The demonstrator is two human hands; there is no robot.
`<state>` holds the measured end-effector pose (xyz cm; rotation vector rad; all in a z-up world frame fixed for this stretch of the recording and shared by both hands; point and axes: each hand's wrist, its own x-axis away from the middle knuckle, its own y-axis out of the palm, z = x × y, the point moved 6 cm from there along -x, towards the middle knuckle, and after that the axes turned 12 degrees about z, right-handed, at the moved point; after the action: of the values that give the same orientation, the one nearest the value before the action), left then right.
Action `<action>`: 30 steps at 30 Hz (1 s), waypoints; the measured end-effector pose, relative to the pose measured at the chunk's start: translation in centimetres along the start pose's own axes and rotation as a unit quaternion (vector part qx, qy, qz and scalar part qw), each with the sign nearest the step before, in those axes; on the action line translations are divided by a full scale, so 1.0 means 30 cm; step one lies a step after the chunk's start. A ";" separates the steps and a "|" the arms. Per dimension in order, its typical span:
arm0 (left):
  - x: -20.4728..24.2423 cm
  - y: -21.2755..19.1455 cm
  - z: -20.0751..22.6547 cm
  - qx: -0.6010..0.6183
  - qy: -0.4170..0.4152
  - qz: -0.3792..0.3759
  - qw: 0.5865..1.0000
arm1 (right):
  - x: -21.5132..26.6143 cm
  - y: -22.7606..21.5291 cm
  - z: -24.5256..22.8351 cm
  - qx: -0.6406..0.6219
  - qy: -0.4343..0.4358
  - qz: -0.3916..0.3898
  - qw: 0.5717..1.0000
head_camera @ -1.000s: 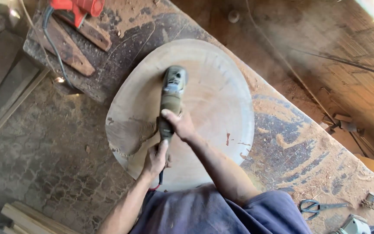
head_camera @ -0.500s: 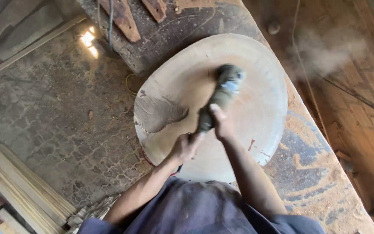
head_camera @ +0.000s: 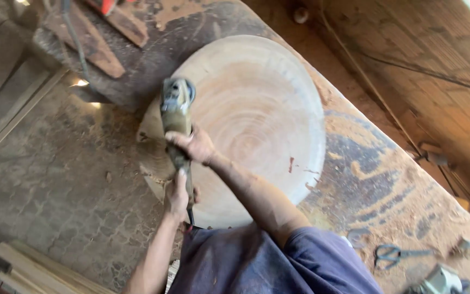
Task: The recorder is sanding a large circular wood slab with an angle grinder fitted with a sanding disc, applying glue to cracks, and filling them with sawdust.
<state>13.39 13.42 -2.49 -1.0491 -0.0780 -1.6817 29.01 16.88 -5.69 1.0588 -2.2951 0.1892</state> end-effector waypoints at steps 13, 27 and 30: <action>0.140 0.461 -0.012 -0.259 0.113 -0.297 0.912 | 0.312 -0.686 0.047 -0.232 -0.068 0.316 0.917; 0.056 -0.124 -0.201 -0.051 0.112 -0.134 0.983 | 0.204 0.097 0.119 -0.034 -0.095 0.013 0.995; 0.083 -0.144 -0.280 0.042 0.009 -0.071 0.997 | 0.222 0.086 0.170 0.062 0.005 0.011 0.998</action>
<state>4.90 8.82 -4.03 -0.9831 -0.2138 -1.7995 21.41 12.46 -5.70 1.0905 -2.3123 0.3479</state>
